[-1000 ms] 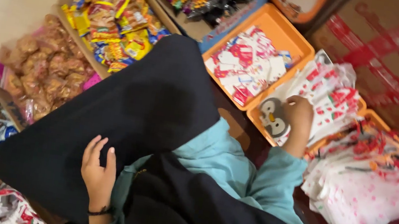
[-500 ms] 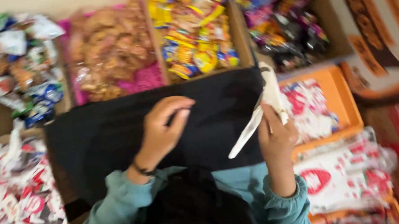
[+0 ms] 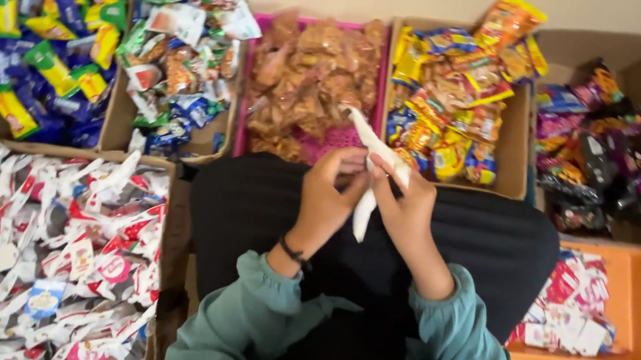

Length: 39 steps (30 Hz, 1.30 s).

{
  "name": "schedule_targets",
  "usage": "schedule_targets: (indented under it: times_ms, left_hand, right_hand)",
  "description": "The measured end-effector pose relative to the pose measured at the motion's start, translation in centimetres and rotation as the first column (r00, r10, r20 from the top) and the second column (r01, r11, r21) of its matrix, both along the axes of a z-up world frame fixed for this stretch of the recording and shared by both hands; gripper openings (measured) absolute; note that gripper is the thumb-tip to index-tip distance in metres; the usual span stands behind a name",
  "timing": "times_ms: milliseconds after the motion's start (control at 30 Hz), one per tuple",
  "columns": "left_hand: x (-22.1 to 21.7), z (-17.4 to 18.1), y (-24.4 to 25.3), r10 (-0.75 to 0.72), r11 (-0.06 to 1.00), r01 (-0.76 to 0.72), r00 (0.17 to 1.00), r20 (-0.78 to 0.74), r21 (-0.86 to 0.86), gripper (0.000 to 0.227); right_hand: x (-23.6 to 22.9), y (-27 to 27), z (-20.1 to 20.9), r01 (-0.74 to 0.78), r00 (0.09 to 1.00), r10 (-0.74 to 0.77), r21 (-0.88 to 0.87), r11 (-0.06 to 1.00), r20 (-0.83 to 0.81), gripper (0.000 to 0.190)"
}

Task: The person is preparing small decorative gift bags and filling them with various snacks from surrounding boxes.

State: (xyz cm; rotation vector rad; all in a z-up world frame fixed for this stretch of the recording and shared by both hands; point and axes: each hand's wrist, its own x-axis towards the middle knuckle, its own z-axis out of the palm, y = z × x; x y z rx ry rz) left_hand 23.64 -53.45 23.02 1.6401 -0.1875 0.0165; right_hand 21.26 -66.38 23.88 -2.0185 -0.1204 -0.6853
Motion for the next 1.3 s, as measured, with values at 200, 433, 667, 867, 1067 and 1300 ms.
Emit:
schedule_targets:
  times_ms: [200, 433, 667, 867, 1067, 1300]
  left_hand:
    - [5.9, -4.1, 3.9, 0.208, 0.977, -0.210, 0.976, 0.064, 0.032, 0.013]
    - [9.1, -8.9, 6.4, 0.232, 0.971, -0.209, 0.936, 0.266, -0.114, 0.017]
    - [9.2, -10.0, 6.5, 0.019, 0.984, 0.009, 0.987, 0.156, -0.179, 0.030]
    - [10.4, -14.7, 5.9, -0.115, 0.993, 0.102, 0.961, 0.253, 0.066, 0.067]
    - [12.6, -16.5, 8.2, 0.212, 0.970, -0.232, 0.950, 0.230, 0.066, 0.068]
    - [13.4, -13.5, 11.4, 0.630, 0.692, -0.637, 0.763, -0.147, -0.340, 0.098]
  right_hand:
    - [5.3, 0.7, -6.0, -0.072, 0.995, 0.087, 0.249, 0.966, -0.047, 0.019]
    - [8.7, 0.1, -8.1, -0.011, 1.000, 0.011, 0.002, 1.000, -0.029, 0.016]
    - [8.9, 0.6, -11.8, -0.058, 0.948, 0.030, -0.080, 0.995, -0.316, 0.040]
    - [10.3, -1.6, -15.9, -0.210, 0.863, 0.225, 0.085, 0.974, -0.452, 0.055]
    - [12.5, 0.3, -12.5, -0.149, 0.895, 0.299, 0.408, 0.901, -0.331, 0.042]
    - [17.2, 1.4, -24.5, -0.068, 0.848, 0.007, -0.097, 0.993, -0.529, 0.036]
